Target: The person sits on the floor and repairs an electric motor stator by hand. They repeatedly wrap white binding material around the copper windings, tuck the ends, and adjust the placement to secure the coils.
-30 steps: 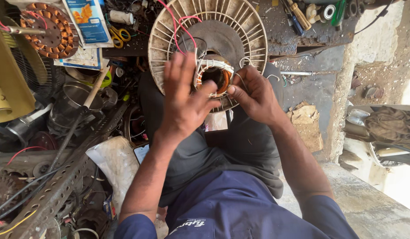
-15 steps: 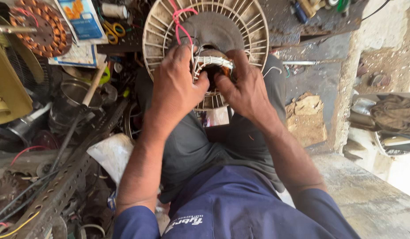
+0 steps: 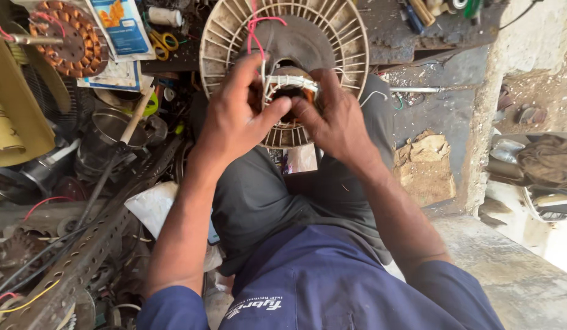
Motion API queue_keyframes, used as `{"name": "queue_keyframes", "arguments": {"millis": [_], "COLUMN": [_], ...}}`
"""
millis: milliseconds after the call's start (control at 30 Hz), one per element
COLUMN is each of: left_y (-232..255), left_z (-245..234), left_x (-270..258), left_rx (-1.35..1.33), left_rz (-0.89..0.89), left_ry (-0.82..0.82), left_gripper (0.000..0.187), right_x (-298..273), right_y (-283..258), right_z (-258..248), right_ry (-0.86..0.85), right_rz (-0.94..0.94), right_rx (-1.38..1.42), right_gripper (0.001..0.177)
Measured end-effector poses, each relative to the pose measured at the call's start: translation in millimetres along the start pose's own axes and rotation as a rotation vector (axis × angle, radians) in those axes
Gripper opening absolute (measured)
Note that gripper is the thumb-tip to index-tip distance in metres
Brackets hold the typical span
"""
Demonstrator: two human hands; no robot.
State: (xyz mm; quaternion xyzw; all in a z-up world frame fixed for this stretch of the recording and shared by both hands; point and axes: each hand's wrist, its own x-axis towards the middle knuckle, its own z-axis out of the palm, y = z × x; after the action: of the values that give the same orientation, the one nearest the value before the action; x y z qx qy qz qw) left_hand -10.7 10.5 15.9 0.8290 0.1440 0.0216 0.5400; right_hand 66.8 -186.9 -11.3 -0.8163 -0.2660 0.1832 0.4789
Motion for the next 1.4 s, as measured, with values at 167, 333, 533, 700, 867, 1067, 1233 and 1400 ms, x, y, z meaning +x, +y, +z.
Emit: {"name": "queue_keyframes", "arguments": {"millis": [167,333,533,700,867,1067,1233,1400], "left_y": [34.7,31.3,-2.4,-13.5,-3.1,-18.5,-37.2,-54.1], "left_z": [-11.6,1.4,-18.1,-20.1,-19.9,-6.8,10.0,8.4], "left_x": [-15.8,18.8,49.4,48.6,6.9,-37.6,-28.0,-32.6], "left_rx": [0.184,0.703,0.461,0.364,0.361,0.761,0.944,0.864], "left_rz": [0.237,0.678,0.561,0.496,0.545,0.630,0.706,0.773], "left_ry": [0.239,0.092,-0.234,-0.243,-0.097,-0.021,0.085,0.195], "left_gripper": [0.059,0.043,0.031,0.031,0.052,0.050,0.033,0.026], "right_x": [-14.3,-15.7,-22.5,-18.0,-6.6,11.7,16.1,19.0], "right_y": [2.4,1.7,11.7,11.6,0.9,-5.0,-14.3,-4.7], "right_z": [15.5,25.6,30.9,34.0,6.8,-7.3,-7.2,-4.3], "right_ry": [0.160,0.184,0.223,0.216,0.121,0.076,0.087,0.063], "right_rz": [-0.082,0.001,0.039,0.064,-0.026,-0.041,-0.083,-0.112], "right_rx": [-0.071,-0.059,0.014,-0.012,-0.114,-0.286,-0.313,-0.311], "right_gripper": [0.057,0.052,0.052,0.052,0.050,0.042,0.039,0.036]}}
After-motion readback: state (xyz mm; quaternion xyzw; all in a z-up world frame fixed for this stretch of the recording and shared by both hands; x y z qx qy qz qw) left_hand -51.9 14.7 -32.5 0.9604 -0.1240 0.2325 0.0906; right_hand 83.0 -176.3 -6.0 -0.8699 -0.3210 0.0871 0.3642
